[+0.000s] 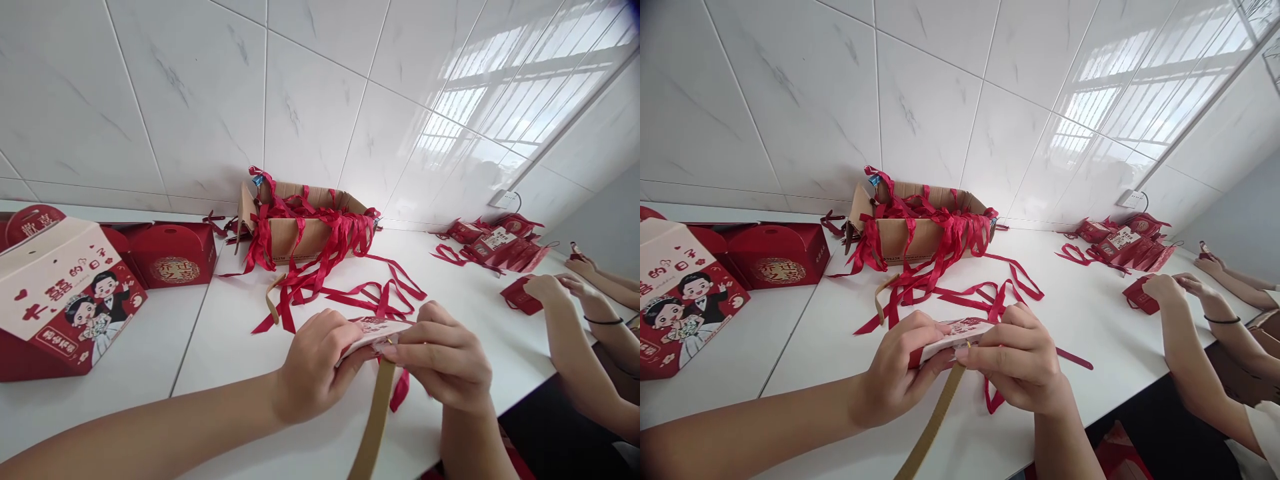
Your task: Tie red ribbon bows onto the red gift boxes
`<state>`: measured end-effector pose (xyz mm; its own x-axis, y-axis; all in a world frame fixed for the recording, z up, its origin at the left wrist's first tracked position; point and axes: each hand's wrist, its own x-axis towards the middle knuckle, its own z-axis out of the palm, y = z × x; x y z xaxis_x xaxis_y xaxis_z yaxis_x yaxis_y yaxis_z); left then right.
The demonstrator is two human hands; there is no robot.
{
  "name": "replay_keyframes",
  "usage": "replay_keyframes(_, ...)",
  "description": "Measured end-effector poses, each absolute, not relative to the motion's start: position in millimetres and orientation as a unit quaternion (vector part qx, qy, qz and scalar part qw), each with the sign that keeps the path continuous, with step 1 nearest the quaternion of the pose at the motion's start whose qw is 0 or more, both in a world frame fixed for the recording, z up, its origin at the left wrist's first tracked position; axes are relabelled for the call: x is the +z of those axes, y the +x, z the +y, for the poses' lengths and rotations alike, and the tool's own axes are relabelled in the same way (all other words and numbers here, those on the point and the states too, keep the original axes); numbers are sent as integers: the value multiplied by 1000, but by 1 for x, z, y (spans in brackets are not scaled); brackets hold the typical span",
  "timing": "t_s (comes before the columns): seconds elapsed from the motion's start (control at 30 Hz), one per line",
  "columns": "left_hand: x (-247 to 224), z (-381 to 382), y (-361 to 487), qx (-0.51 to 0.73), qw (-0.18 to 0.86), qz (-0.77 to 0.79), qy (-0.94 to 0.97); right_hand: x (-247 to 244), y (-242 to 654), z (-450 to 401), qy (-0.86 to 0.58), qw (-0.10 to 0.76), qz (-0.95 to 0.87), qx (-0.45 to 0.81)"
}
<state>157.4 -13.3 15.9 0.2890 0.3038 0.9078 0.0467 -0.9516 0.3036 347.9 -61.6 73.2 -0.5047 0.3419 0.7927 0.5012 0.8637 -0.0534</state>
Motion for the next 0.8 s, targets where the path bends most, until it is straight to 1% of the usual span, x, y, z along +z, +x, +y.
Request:
replay_keyframes(0.33, 17, -13, 156, 587, 96, 107, 797, 69, 343, -61, -270, 429, -851, -134)
replay_keyframes(0.47, 14, -12, 157, 595, 82, 85, 795, 66, 343, -58, -272, 477, -823, -144)
replay_keyframes(0.53, 13, -12, 157, 597, 90, 82, 793, 64, 343, -54, -281, 501, -811, -112)
replay_keyframes(0.6, 14, -10, 156, 598, 113, 86, 789, 62, 342, -49, -302, 500, -811, -36)
replay_keyframes(0.67, 17, -10, 154, 589, 156, 77, 789, 58, 341, -44, -310, 489, -815, 37)
replay_keyframes(0.7, 19, -9, 152, 580, 186, 69, 790, 56, 340, -42, -302, 489, -816, 53)
replay_keyframes(0.8, 31, -9, 147, 553, 283, 57, 781, 50, 336, -36, -256, 522, -813, 15)
